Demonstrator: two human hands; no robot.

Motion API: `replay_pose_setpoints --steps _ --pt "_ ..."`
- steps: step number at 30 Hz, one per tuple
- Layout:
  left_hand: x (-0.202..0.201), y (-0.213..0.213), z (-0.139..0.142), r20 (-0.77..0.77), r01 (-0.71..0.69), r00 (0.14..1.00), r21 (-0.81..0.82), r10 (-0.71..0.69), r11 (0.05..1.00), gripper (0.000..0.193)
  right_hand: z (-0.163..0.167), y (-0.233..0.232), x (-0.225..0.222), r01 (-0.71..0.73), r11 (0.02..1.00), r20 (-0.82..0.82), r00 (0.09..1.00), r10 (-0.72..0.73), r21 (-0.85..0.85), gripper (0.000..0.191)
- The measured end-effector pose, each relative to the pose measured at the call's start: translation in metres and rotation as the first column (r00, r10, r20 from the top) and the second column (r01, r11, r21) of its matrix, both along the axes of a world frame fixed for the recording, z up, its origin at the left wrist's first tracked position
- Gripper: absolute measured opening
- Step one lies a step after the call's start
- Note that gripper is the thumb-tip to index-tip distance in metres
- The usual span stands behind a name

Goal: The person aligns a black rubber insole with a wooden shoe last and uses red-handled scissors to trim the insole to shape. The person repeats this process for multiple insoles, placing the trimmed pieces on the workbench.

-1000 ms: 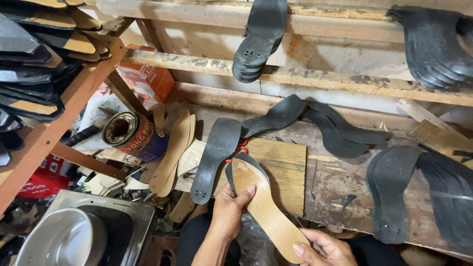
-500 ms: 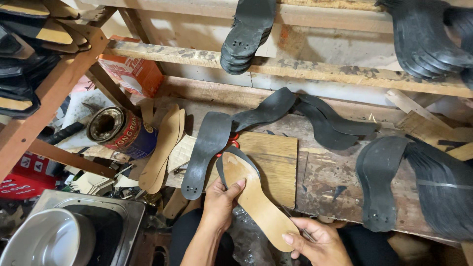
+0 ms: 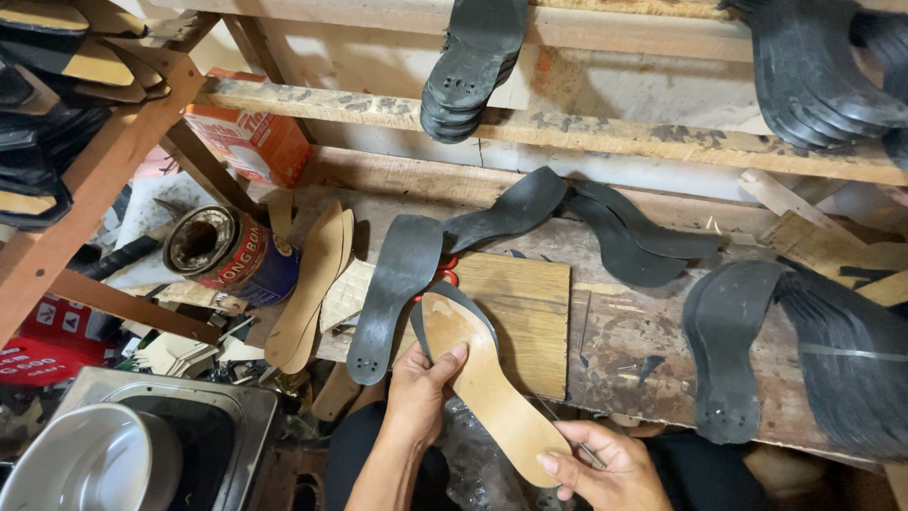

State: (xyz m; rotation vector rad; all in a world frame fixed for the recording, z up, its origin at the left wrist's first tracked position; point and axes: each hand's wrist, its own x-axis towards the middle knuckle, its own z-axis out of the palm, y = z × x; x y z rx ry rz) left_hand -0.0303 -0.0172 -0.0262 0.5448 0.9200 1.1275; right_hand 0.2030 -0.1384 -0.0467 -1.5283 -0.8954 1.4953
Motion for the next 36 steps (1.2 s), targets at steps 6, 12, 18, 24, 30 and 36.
replay_pose_setpoints --steps 6,12,18,24,30,36 --pt "-0.0009 -0.0006 0.0038 -0.004 0.002 1.0 0.015 -0.002 1.0 0.025 -0.0047 -0.0013 -0.0003 -0.003 1.0 0.025 1.0 0.003 0.015 0.041" --pt "-0.0008 -0.0024 0.0068 -0.009 0.006 1.0 0.015 -0.006 1.0 0.025 -0.0028 -0.0021 0.0005 -0.008 1.0 -0.004 1.0 0.008 0.019 0.044" --pt "-0.0009 -0.0025 0.0083 -0.013 0.013 1.0 0.024 -0.013 1.0 0.024 0.001 -0.0019 -0.0005 -0.014 1.0 -0.014 1.0 0.014 0.017 0.043" --pt "-0.0015 -0.0016 0.0099 0.001 0.014 1.0 0.023 -0.014 1.0 0.025 0.0023 -0.0009 -0.002 0.02 0.999 0.011 1.0 -0.02 -0.029 0.041" --pt "-0.0025 -0.0013 0.0094 0.016 0.013 1.0 0.015 -0.013 1.0 0.025 -0.0009 -0.0013 -0.0025 0.017 1.0 0.013 1.0 -0.017 0.009 0.04" --pt "-0.0025 -0.0005 0.0084 -0.004 0.015 1.0 0.03 -0.015 0.999 0.025 -0.0052 -0.003 0.0011 -0.007 0.999 0.002 1.0 0.006 0.038 0.041"
